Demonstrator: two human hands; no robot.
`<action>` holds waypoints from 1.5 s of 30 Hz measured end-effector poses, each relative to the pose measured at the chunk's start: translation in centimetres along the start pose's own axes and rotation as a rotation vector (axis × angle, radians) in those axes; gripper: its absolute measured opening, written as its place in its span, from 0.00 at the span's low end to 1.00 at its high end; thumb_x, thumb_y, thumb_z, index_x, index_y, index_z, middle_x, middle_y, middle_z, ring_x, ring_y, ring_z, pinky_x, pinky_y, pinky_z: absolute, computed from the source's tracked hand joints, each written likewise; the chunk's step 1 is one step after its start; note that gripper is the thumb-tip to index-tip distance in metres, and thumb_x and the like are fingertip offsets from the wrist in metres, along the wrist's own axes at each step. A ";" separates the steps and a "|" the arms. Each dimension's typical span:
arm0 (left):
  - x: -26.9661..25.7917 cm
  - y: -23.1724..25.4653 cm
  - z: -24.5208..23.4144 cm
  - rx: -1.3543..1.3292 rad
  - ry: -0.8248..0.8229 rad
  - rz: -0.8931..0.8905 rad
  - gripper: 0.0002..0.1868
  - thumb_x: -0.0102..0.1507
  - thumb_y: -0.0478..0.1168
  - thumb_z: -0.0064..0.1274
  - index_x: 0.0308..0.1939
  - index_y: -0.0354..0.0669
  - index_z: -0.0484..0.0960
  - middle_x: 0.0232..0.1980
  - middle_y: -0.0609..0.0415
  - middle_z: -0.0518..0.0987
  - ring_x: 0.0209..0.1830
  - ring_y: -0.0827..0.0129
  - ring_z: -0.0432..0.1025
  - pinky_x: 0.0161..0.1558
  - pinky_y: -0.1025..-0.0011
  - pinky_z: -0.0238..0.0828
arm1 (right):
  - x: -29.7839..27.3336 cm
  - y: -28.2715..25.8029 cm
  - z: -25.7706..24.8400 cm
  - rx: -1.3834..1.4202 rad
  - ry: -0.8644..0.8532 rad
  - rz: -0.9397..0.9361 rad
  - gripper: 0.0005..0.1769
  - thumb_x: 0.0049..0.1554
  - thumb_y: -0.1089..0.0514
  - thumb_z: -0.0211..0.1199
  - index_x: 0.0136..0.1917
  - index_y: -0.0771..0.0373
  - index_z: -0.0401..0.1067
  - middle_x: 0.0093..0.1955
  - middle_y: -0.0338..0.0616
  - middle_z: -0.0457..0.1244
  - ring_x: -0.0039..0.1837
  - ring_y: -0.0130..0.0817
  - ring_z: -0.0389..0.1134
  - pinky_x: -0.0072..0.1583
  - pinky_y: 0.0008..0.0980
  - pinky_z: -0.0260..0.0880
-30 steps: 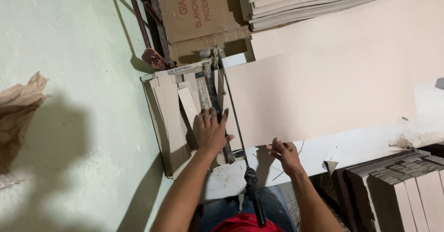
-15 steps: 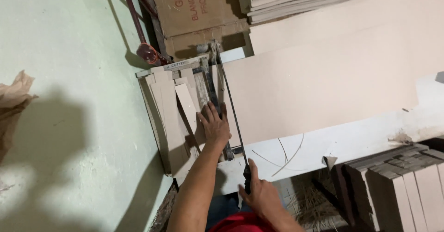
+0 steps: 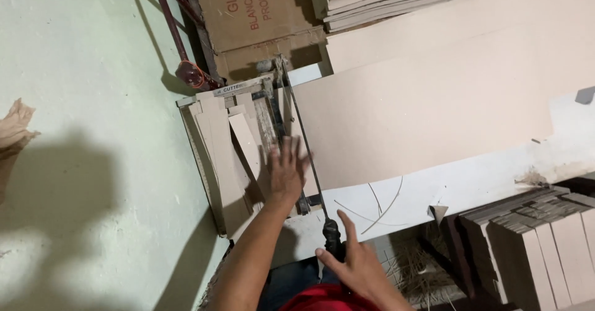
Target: The person uses a manual paper cutter to trim large sheets of beige paper. They repeatedly place a sheet under the cutter's arm, pull the lever to slice the paper, and then remove the cut piece.
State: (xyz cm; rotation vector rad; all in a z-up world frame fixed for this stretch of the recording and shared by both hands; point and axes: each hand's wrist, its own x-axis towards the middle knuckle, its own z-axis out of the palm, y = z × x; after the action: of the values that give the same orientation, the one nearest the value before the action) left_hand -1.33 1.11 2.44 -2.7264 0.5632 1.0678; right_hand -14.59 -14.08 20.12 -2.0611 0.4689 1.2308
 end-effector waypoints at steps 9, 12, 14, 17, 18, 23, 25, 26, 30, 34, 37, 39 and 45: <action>-2.7 -0.5 8.1 0.561 0.586 0.572 0.17 0.66 0.42 0.55 0.25 0.59 0.66 0.34 0.66 0.68 0.36 0.71 0.59 0.45 0.65 0.55 | 16.0 13.0 -1.3 0.915 0.419 0.107 0.50 0.62 0.40 0.60 0.84 0.54 0.33 0.71 0.74 0.53 0.49 0.65 0.73 0.49 0.56 0.77; -5.5 -3.0 6.8 0.071 0.619 0.792 0.08 0.57 0.38 0.64 0.25 0.51 0.80 0.31 0.57 0.75 0.30 0.62 0.68 0.33 0.61 0.63 | 18.7 14.3 -3.8 1.301 0.481 0.164 0.58 0.64 0.36 0.63 0.84 0.53 0.22 0.72 0.69 0.49 0.58 0.67 0.69 0.62 0.62 0.69; -4.6 -4.9 11.8 0.182 0.652 0.710 0.14 0.51 0.30 0.65 0.18 0.55 0.80 0.26 0.58 0.76 0.24 0.64 0.66 0.30 0.61 0.60 | 19.4 15.9 -4.5 1.469 0.421 0.036 0.25 0.65 0.44 0.65 0.53 0.57 0.51 0.42 0.33 0.52 0.31 0.34 0.59 0.33 0.29 0.61; -3.6 -7.0 16.7 0.271 0.292 0.687 0.06 0.56 0.31 0.62 0.30 0.48 0.84 0.33 0.50 0.80 0.27 0.59 0.69 0.28 0.59 0.63 | 21.2 23.0 -2.0 1.494 0.369 -0.040 0.21 0.65 0.46 0.64 0.46 0.55 0.53 0.38 0.32 0.49 0.30 0.34 0.60 0.35 0.32 0.61; -5.1 -7.1 13.4 0.264 0.289 0.682 0.06 0.56 0.31 0.62 0.30 0.48 0.84 0.33 0.50 0.80 0.27 0.59 0.69 0.28 0.59 0.63 | 20.9 23.5 -1.4 1.488 0.364 -0.035 0.21 0.65 0.46 0.64 0.46 0.55 0.53 0.38 0.32 0.49 0.30 0.34 0.60 0.35 0.32 0.61; -6.3 -7.1 5.3 -0.008 0.311 0.524 0.08 0.65 0.34 0.53 0.48 0.45 0.76 0.54 0.47 0.70 0.48 0.51 0.72 0.45 0.55 0.68 | 16.1 13.9 -1.8 1.260 0.260 -0.033 0.22 0.64 0.57 0.63 0.31 0.69 0.67 0.29 0.41 0.56 0.33 0.40 0.68 0.40 0.38 0.74; -5.8 -6.3 4.6 -0.041 0.340 0.439 0.12 0.68 0.40 0.50 0.56 0.48 0.75 0.58 0.45 0.70 0.53 0.50 0.69 0.49 0.55 0.64 | 16.8 13.5 -1.8 1.237 0.267 -0.013 0.20 0.64 0.55 0.64 0.35 0.70 0.69 0.34 0.45 0.60 0.40 0.45 0.71 0.47 0.45 0.75; -5.1 -6.1 4.0 -0.067 0.379 0.356 0.17 0.71 0.46 0.47 0.64 0.51 0.74 0.62 0.42 0.69 0.58 0.49 0.66 0.52 0.54 0.60 | 17.5 13.1 -2.1 1.216 0.279 -0.005 0.19 0.64 0.54 0.64 0.39 0.71 0.71 0.39 0.49 0.64 0.47 0.49 0.74 0.54 0.51 0.76; -4.1 -3.4 -4.1 -0.261 0.308 0.155 0.40 0.67 0.54 0.55 0.79 0.51 0.57 0.73 0.30 0.60 0.73 0.35 0.54 0.65 0.41 0.50 | 17.4 12.4 -2.7 1.162 0.289 0.016 0.20 0.65 0.53 0.63 0.42 0.75 0.71 0.42 0.57 0.67 0.50 0.52 0.74 0.57 0.55 0.75; -0.1 -0.4 -3.7 -0.250 -0.085 -0.124 0.58 0.61 0.64 0.59 0.82 0.46 0.43 0.82 0.25 0.40 0.83 0.33 0.31 0.72 0.31 0.14 | 18.0 13.2 -3.0 0.898 0.202 0.114 0.28 0.62 0.39 0.63 0.49 0.70 0.72 0.41 0.53 0.68 0.47 0.51 0.75 0.51 0.56 0.77; 2.0 0.4 -1.1 -0.168 -0.163 -0.179 0.61 0.60 0.63 0.60 0.83 0.44 0.39 0.83 0.25 0.34 0.83 0.34 0.27 0.71 0.27 0.12 | 15.1 10.5 -2.2 0.351 0.101 0.060 0.30 0.62 0.31 0.55 0.57 0.59 0.74 0.35 0.47 0.72 0.38 0.44 0.76 0.46 0.47 0.77; 3.0 0.4 -0.6 -0.136 -0.165 -0.204 0.61 0.59 0.62 0.61 0.82 0.44 0.39 0.83 0.25 0.33 0.83 0.35 0.25 0.71 0.26 0.12 | 10.4 4.1 -2.8 0.028 0.094 -0.045 0.26 0.65 0.34 0.48 0.64 0.50 0.71 0.31 0.41 0.73 0.33 0.36 0.76 0.45 0.38 0.75; 3.4 0.0 -0.7 -0.074 -0.113 -0.185 0.70 0.56 0.65 0.66 0.82 0.42 0.32 0.80 0.19 0.26 0.81 0.28 0.22 0.69 0.24 0.15 | 9.3 6.6 7.5 -0.359 0.086 -0.121 0.55 0.61 0.33 0.56 0.85 0.50 0.27 0.34 0.48 0.69 0.35 0.54 0.70 0.37 0.48 0.70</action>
State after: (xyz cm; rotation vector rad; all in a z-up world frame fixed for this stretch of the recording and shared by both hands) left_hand 1.41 -0.06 0.58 -2.6942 0.2540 1.2066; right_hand -18.83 -13.05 7.15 -2.4116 0.1646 1.2272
